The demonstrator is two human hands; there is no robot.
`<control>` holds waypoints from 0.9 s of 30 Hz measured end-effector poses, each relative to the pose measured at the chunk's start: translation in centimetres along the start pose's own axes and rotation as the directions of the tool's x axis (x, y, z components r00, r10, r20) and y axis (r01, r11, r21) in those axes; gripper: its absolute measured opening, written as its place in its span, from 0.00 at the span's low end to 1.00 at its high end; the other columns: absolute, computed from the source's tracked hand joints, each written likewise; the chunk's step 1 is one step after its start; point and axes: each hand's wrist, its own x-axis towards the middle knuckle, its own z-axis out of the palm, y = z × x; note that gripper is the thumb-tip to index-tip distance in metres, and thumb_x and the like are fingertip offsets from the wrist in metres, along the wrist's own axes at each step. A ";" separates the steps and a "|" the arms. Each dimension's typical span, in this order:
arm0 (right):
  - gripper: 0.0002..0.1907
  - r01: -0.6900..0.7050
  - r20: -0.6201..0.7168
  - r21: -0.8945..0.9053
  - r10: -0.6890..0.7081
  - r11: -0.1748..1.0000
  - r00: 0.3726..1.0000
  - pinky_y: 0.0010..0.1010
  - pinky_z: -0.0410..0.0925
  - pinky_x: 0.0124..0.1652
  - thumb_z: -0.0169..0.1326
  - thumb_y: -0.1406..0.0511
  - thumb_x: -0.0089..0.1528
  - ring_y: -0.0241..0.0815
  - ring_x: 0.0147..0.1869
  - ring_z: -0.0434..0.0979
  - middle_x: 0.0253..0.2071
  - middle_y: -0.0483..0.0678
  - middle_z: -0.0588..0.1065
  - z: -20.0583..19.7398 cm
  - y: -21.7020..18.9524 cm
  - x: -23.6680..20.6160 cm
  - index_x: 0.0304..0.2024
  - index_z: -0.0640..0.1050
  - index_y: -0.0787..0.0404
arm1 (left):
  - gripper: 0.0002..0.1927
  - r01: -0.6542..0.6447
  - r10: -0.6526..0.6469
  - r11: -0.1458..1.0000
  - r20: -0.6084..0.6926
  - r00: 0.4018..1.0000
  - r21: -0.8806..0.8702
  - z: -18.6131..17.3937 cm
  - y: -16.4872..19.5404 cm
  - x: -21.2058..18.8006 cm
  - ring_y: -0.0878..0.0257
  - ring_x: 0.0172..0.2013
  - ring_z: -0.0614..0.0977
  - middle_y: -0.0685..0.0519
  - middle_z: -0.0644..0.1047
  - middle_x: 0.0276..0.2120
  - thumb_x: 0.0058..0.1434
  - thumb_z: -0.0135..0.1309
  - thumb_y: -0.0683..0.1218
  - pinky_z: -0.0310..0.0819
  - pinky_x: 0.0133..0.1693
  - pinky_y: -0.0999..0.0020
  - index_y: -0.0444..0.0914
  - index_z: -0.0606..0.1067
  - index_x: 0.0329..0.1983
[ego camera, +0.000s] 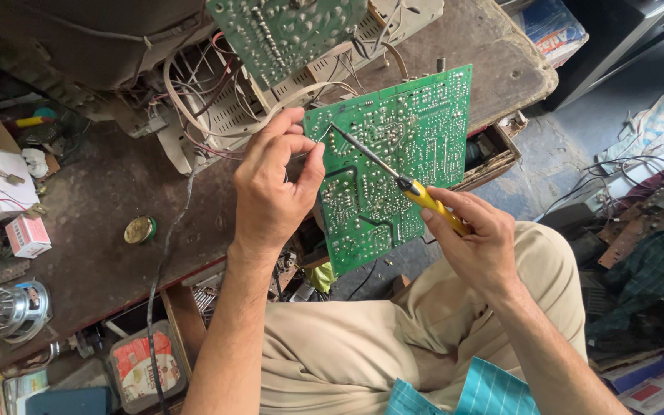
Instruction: The person is soldering a green circuit board using a soldering iron and solder wire. They repeatedly apply solder to various points on the board while seated on the floor in a cluttered workshop.
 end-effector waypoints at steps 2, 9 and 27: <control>0.15 -0.015 -0.008 -0.015 0.015 1.000 1.000 0.23 0.69 0.32 0.63 0.68 0.63 0.31 0.35 0.78 0.40 0.48 0.81 0.0 -0.1 -0.1 0.52 0.82 0.63 | 0.08 -0.003 0.003 1.000 -0.002 1.000 0.005 0.0 0.0 0.0 0.56 0.47 0.84 0.44 0.79 0.54 0.64 0.64 0.37 0.82 0.50 0.63 0.34 0.74 0.40; 0.15 0.034 -0.042 -0.014 -0.035 0.999 0.999 0.23 0.73 0.37 0.63 0.68 0.63 0.34 0.41 0.82 0.44 0.50 0.81 0.1 -0.5 -0.2 0.52 0.82 0.64 | 0.08 -0.008 0.007 1.000 -0.024 1.000 -0.011 0.1 -0.3 -0.4 0.55 0.46 0.85 0.44 0.79 0.53 0.67 0.62 0.38 0.82 0.49 0.64 0.34 0.73 0.41; 0.15 0.008 -0.036 0.033 -0.006 0.999 0.999 0.23 0.68 0.30 0.63 0.69 0.61 0.31 0.32 0.78 0.39 0.48 0.81 0.2 -0.2 0.1 0.51 0.82 0.64 | 0.16 0.434 -0.491 0.616 0.110 0.864 -0.658 2.3 -2.0 0.6 0.77 0.37 0.79 0.56 0.81 0.40 0.69 0.55 0.46 0.73 0.40 0.83 0.35 0.65 0.52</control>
